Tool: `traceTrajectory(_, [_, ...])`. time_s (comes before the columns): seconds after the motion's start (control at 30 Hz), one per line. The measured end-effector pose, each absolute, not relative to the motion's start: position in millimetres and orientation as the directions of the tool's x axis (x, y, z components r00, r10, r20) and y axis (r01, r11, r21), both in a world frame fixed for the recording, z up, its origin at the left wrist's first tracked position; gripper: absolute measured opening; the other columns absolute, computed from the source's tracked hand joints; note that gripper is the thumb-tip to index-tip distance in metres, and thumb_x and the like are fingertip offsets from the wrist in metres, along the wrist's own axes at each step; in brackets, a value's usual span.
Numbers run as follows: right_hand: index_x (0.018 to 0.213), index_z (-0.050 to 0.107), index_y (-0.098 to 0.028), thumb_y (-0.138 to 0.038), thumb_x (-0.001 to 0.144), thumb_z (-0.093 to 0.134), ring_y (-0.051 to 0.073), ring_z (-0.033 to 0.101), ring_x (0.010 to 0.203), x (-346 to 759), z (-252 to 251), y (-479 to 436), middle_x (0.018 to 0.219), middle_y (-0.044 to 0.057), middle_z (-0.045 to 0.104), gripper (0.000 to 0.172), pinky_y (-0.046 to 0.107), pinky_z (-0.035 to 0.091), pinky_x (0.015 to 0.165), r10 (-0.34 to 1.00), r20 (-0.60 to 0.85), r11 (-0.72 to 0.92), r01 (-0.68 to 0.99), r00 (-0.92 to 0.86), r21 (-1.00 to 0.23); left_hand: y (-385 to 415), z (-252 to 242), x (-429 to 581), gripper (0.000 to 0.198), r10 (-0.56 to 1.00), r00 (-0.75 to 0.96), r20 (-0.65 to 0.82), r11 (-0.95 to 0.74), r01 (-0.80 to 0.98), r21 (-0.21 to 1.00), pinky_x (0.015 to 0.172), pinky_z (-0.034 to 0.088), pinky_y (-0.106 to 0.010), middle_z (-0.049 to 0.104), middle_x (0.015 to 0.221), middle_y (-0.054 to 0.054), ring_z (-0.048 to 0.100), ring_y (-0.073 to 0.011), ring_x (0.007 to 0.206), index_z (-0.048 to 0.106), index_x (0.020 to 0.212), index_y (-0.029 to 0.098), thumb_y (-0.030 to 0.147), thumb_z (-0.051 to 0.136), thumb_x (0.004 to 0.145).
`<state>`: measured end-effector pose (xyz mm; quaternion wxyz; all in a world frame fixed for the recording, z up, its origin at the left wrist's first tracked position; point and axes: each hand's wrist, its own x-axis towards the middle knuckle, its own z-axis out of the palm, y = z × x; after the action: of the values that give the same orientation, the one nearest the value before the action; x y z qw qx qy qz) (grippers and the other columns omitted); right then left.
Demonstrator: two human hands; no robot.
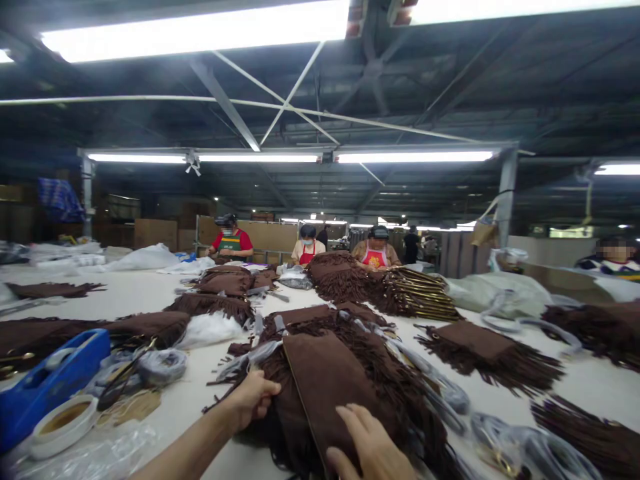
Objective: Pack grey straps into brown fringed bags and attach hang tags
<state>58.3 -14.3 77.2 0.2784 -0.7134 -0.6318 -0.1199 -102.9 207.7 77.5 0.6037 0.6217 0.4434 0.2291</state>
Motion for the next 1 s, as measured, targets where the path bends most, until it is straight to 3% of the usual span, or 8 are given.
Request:
traceTrajectory(0.1, [0.132, 0.059, -0.021, -0.021, 0.064, 0.069, 0.04, 0.059, 0.118, 39.7, 44.3, 12.1, 0.133, 0.016, 0.061, 0.068, 0.047, 0.059, 0.083, 0.872, 0.457, -0.194, 0.981, 0.177, -0.011, 185.8, 67.8, -116.5, 0.034, 0.838, 0.499, -0.219, 0.077, 0.289, 0.954, 0.04, 0.024, -0.017, 0.035, 0.052, 0.012, 0.032, -0.0054, 0.039, 0.032, 0.071, 0.023, 0.019, 0.066, 0.073])
traceTrajectory(0.2, [0.121, 0.065, -0.019, -0.003, 0.069, 0.053, 0.036, 0.062, 0.114, 37.6, 29.5, 20.0, 0.128, 0.016, 0.064, 0.056, 0.042, 0.06, 0.078, 0.863, 0.475, -0.246, 0.964, 0.17, 0.101, 176.8, 68.0, -126.9, 0.025, 0.865, 0.484, -0.132, -0.051, 0.347, 0.937, 0.043, 0.031, -0.021, 0.038, 0.052, 0.009, 0.038, -0.0093, 0.041, 0.037, 0.068, 0.022, 0.014, 0.06, 0.071])
traceTrajectory(0.33, [0.1, 0.07, -0.023, 0.0, 0.08, 0.034, 0.022, 0.072, 0.092, 52.9, 59.6, 2.1, 0.101, 0.007, 0.075, 0.047, 0.027, 0.058, 0.075, 0.85, 0.491, -0.16, 0.982, 0.19, -0.101, 180.2, 86.3, -142.5, 0.016, 0.877, 0.453, 0.162, -0.353, 0.377, 0.856, 0.075, 0.047, -0.033, 0.054, 0.069, 0.0, 0.057, -0.0198, 0.074, 0.049, 0.07, 0.02, 0.005, 0.055, 0.07])
traceTrajectory(0.53, [0.106, 0.068, -0.022, -0.019, 0.091, 0.039, 0.021, 0.07, 0.1, 74.9, 124.0, -34.2, 0.107, 0.007, 0.074, 0.033, 0.03, 0.057, 0.088, 0.742, 0.661, 0.11, 0.954, 0.106, -0.277, 192.2, 134.8, -159.6, 0.065, 0.675, 0.456, 0.58, -0.738, 0.407, 0.539, 0.113, 0.026, -0.042, 0.048, 0.135, -0.011, 0.039, -0.027, 0.129, 0.055, 0.125, 0.019, -0.004, 0.044, 0.065])
traceTrajectory(0.6, [0.109, 0.068, -0.023, -0.018, 0.091, 0.041, 0.02, 0.069, 0.105, 82.1, 131.5, -41.8, 0.112, 0.006, 0.073, 0.033, 0.03, 0.056, 0.092, 0.729, 0.685, 0.162, 0.965, 0.023, -0.205, 191.6, 149.2, -169.9, 0.066, 0.566, 0.634, 0.527, -0.819, 0.362, 0.444, 0.111, 0.03, -0.04, 0.052, 0.134, -0.01, 0.044, -0.0267, 0.126, 0.06, 0.122, 0.019, -0.003, 0.045, 0.061])
traceTrajectory(0.7, [0.116, 0.066, -0.024, -0.012, 0.092, 0.038, 0.019, 0.063, 0.115, 93.2, 121.8, -45.7, 0.122, 0.007, 0.069, 0.039, 0.034, 0.051, 0.101, 0.709, 0.695, 0.192, 0.981, -0.121, -0.025, 186.0, 155.9, -194.0, 0.057, 0.388, 0.896, 0.218, -0.823, 0.231, 0.519, 0.1, 0.042, -0.033, 0.064, 0.118, -0.005, 0.056, -0.0235, 0.112, 0.066, 0.112, 0.021, 0.003, 0.047, 0.062])
traceTrajectory(0.8, [0.118, 0.067, -0.026, -0.006, 0.089, 0.041, 0.022, 0.059, 0.121, 106.6, 87.4, -41.7, 0.124, 0.007, 0.068, 0.044, 0.042, 0.045, 0.107, 0.727, 0.63, 0.188, 0.961, -0.274, 0.201, 179.6, 138.2, -218.3, 0.056, 0.354, 0.935, 0.01, -0.795, 0.296, 0.53, 0.096, 0.045, -0.032, 0.066, 0.116, -0.004, 0.059, -0.0228, 0.109, 0.064, 0.115, 0.02, 0.004, 0.044, 0.065])
traceTrajectory(1.0, [0.131, 0.058, -0.033, 0.009, 0.075, 0.041, 0.03, 0.058, 0.121, 118.1, 25.9, -31.8, 0.13, 0.011, 0.064, 0.072, 0.048, 0.051, 0.096, 0.838, 0.538, -0.157, 0.903, -0.092, 0.399, 167.0, 81.1, -225.2, 0.063, 0.48, 0.872, 0.1, -0.854, 0.438, 0.282, 0.106, 0.038, -0.034, 0.055, 0.134, -0.009, 0.05, -0.024, 0.121, 0.049, 0.129, 0.017, 0.003, 0.049, 0.068])
